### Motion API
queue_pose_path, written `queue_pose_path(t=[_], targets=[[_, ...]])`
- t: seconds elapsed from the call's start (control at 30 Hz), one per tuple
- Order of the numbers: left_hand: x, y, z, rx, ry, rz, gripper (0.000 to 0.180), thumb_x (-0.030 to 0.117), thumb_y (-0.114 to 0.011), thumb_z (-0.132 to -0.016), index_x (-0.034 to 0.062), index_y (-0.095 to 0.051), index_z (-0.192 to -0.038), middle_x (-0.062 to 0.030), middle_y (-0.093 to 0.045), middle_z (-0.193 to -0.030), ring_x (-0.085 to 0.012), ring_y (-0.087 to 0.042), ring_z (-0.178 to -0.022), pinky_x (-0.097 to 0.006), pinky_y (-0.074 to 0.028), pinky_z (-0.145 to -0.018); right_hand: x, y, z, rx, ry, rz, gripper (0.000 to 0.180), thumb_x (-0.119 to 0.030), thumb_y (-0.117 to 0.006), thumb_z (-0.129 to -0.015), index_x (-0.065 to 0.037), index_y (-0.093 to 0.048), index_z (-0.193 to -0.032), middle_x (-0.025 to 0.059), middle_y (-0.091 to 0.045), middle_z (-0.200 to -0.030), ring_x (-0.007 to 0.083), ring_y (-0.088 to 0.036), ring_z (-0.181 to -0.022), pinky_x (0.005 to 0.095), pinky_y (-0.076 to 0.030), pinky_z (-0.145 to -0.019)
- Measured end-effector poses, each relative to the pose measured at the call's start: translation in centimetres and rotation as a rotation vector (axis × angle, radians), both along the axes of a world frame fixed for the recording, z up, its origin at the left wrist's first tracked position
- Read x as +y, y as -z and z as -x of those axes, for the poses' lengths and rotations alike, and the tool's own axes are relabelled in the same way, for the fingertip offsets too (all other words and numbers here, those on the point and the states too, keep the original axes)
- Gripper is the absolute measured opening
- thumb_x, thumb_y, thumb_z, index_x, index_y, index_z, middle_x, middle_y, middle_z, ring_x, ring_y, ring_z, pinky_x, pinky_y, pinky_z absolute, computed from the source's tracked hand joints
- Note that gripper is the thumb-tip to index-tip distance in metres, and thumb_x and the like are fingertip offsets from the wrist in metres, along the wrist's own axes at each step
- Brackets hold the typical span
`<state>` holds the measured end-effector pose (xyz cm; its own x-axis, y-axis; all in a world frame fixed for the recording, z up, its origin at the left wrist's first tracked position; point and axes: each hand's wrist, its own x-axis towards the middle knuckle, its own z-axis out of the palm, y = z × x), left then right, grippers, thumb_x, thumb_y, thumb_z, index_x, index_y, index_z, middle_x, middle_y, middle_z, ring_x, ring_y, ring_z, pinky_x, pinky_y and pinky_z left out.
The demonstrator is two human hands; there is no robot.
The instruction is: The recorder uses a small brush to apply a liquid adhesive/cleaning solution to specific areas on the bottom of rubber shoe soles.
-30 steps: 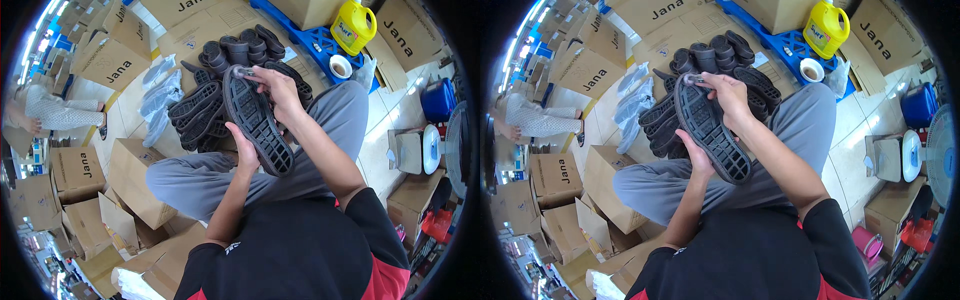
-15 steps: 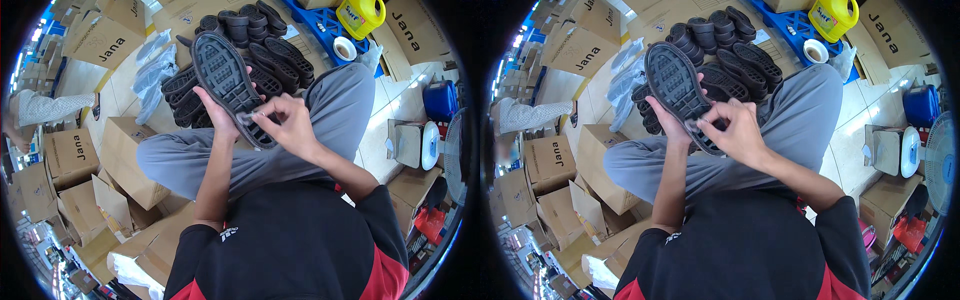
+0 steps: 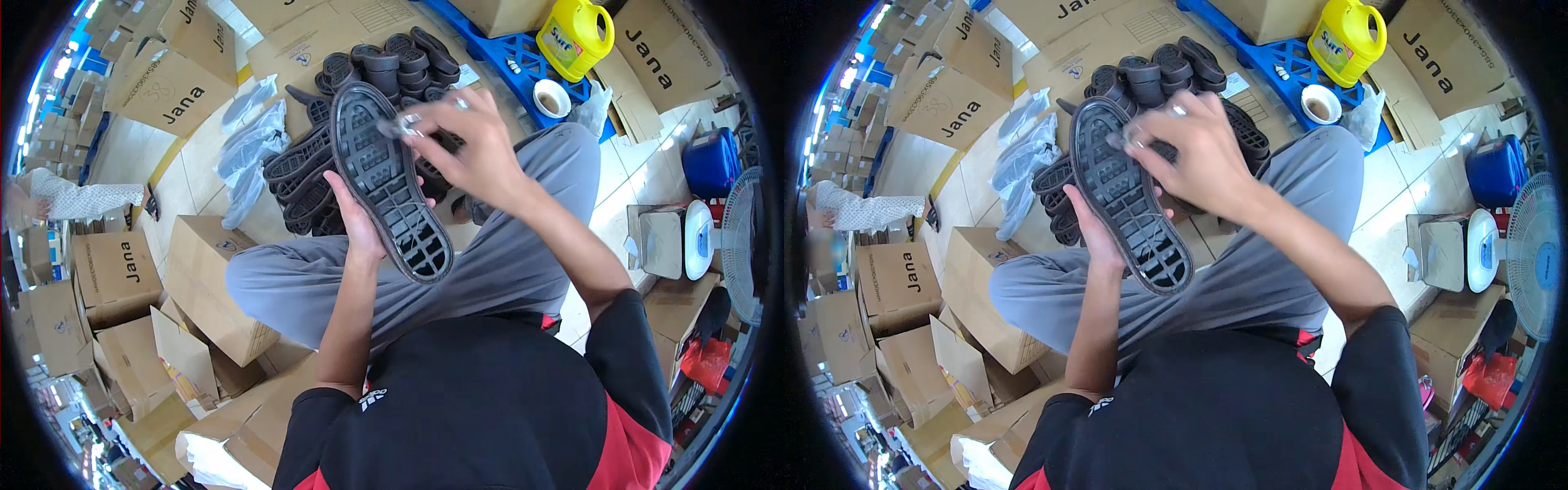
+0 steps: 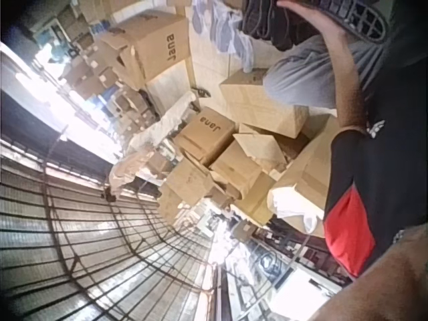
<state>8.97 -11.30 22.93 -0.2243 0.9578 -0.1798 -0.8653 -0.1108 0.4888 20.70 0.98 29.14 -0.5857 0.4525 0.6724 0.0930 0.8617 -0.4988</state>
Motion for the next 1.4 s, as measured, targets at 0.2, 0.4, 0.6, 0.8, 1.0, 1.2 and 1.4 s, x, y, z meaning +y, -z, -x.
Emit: queue_pose_path(t=[0.2,0.4,0.6,0.8,1.0,1.2,1.4], targets=[[-0.4,0.1,-0.5,-0.013,0.061,-0.051,0.094,0.077,-0.018,-0.076,0.0046,-0.030,-0.134,-0.0221,-0.046,-0.124,-0.0306,-0.060,-0.088,-0.051,-0.053,-0.069,3.4,0.2,4.3,-0.023,0.058,-0.557,0.013,-0.018,-0.066,-0.070,-0.011,-0.059,-0.077,-0.0003,-0.057,-0.065,0.0170,-0.048,-0.079,0.0329,-0.032,-0.073],[-0.7,0.9,0.7,0.068,-0.011,-0.003,0.088,0.075,-0.018,-0.078,0.0048,-0.040,-0.127,-0.0148,-0.056,-0.110,-0.0250,-0.060,-0.086,-0.046,-0.055,-0.067,-0.7,1.9,1.3,-0.165,0.033,-0.412,0.012,-0.016,-0.066,-0.068,-0.010,-0.057,-0.073,0.0002,-0.056,-0.065,0.0175,-0.045,-0.077,0.0350,-0.031,-0.072],[0.2,0.8,2.2,0.132,-0.090,-0.026,0.091,0.077,-0.019,-0.076,0.0039,-0.038,-0.128,-0.0144,-0.053,-0.118,-0.0234,-0.060,-0.085,-0.047,-0.054,-0.068,-5.7,2.8,-3.3,-0.250,-0.103,-0.297,0.014,-0.014,-0.067,-0.063,-0.009,-0.057,-0.071,-0.0033,-0.058,-0.085,0.0154,-0.045,-0.078,0.0369,-0.031,-0.072],[0.2,0.8,3.3,0.087,-0.105,-0.091,0.093,0.076,-0.020,-0.077,0.0019,-0.034,-0.131,-0.0179,-0.049,-0.122,-0.0249,-0.060,-0.085,-0.048,-0.054,-0.068,-7.3,2.4,-6.2,-0.300,-0.220,-0.092,0.012,-0.012,-0.068,-0.066,-0.009,-0.057,-0.072,-0.0025,-0.062,-0.082,0.0163,-0.045,-0.081,0.0374,-0.031,-0.077],[0.8,0.8,2.7,0.060,-0.024,-0.123,0.091,0.074,-0.017,-0.079,0.0016,-0.034,-0.131,-0.0196,-0.049,-0.121,-0.0263,-0.060,-0.087,-0.048,-0.054,-0.069,-6.3,2.9,-3.2,-0.209,-0.473,0.259,0.010,-0.013,-0.067,-0.070,-0.012,-0.059,-0.076,-0.0025,-0.060,-0.078,0.0178,-0.048,-0.082,0.0328,-0.030,-0.076],[0.5,0.5,0.8,0.138,-0.199,0.223,0.078,0.070,-0.023,-0.083,0.0060,-0.044,-0.124,-0.0112,-0.056,-0.112,-0.0219,-0.058,-0.094,-0.035,-0.050,-0.082,-2.6,3.7,1.1,-0.142,-0.301,0.064,0.011,-0.012,-0.067,-0.071,-0.014,-0.059,-0.079,-0.0033,-0.058,-0.076,0.0174,-0.046,-0.080,0.0326,-0.030,-0.074],[1.1,1.8,1.8,0.029,-0.088,0.057,0.084,0.072,-0.020,-0.081,0.0048,-0.041,-0.126,-0.0145,-0.054,-0.116,-0.0240,-0.059,-0.093,-0.038,-0.051,-0.078,-2.8,4.6,0.4,-0.187,-0.213,-0.409,0.014,-0.015,-0.063,-0.064,-0.014,-0.056,-0.076,-0.0058,-0.059,-0.096,0.0152,-0.046,-0.082,0.0349,-0.032,-0.076]])
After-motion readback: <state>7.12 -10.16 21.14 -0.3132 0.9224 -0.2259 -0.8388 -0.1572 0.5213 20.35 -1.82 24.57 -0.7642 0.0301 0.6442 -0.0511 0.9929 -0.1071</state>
